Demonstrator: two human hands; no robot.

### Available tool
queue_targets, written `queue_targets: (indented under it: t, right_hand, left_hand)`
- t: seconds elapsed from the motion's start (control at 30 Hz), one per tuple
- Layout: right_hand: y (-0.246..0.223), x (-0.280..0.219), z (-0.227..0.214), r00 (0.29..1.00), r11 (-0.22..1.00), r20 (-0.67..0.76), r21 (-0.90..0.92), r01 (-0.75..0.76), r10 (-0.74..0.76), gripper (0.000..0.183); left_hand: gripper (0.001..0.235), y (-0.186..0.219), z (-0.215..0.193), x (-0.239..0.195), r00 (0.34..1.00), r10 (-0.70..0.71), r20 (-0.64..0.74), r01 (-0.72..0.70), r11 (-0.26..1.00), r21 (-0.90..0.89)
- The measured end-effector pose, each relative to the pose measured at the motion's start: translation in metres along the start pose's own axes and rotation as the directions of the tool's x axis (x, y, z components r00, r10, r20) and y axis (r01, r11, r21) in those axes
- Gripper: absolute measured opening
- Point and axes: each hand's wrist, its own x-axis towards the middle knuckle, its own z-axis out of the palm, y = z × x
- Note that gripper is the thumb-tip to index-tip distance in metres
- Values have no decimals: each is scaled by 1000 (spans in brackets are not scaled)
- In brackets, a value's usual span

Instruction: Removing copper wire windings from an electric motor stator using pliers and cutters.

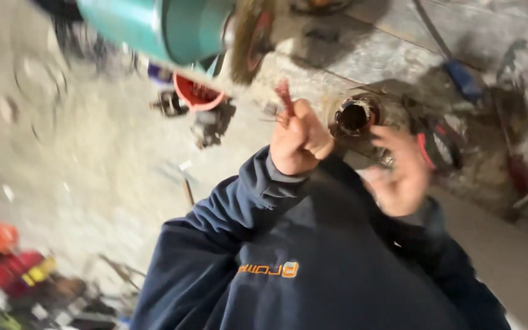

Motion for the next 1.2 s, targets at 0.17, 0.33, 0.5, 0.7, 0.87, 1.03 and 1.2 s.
queue_targets:
  t: [0.17, 0.33, 0.5, 0.7, 0.87, 1.03, 1.2]
  right_hand:
    - [76, -33, 42, 813, 922, 581, 295, -251, 36, 30]
    - [23, -25, 57, 725, 945, 686, 274, -178, -62, 26]
    - [-17, -18, 85, 800, 851, 557, -291, 437, -221, 15]
    - [-14, -3, 157, 564, 603, 563, -140, 786, -604, 11]
    - [-21, -2, 230, 150, 185, 552, 8, 983, -821, 11]
    - [-91, 27, 292, -22, 14, 478, 71, 997, -878, 24]
    - [-109, 40, 300, -59, 70, 811, 122, 990, -582, 23]
  left_hand:
    - [18, -2, 17, -51, 999, 15, -38, -6, 974, 228]
    - [15, 36, 8, -71, 977, 86, 195, -213, 449, 868]
    - [30, 40, -24, -81, 988, 125, 88, -66, -172, 983]
    - [41, 92, -109, -136, 950, -262, -170, 264, 389, 883]
    - [42, 146, -159, -187, 816, -549, 181, 402, 764, 504]
    - [66, 191, -177, -192, 647, -566, 511, 276, 799, 535]
    - [45, 168, -242, -197, 532, -754, 385, 376, 618, 690]
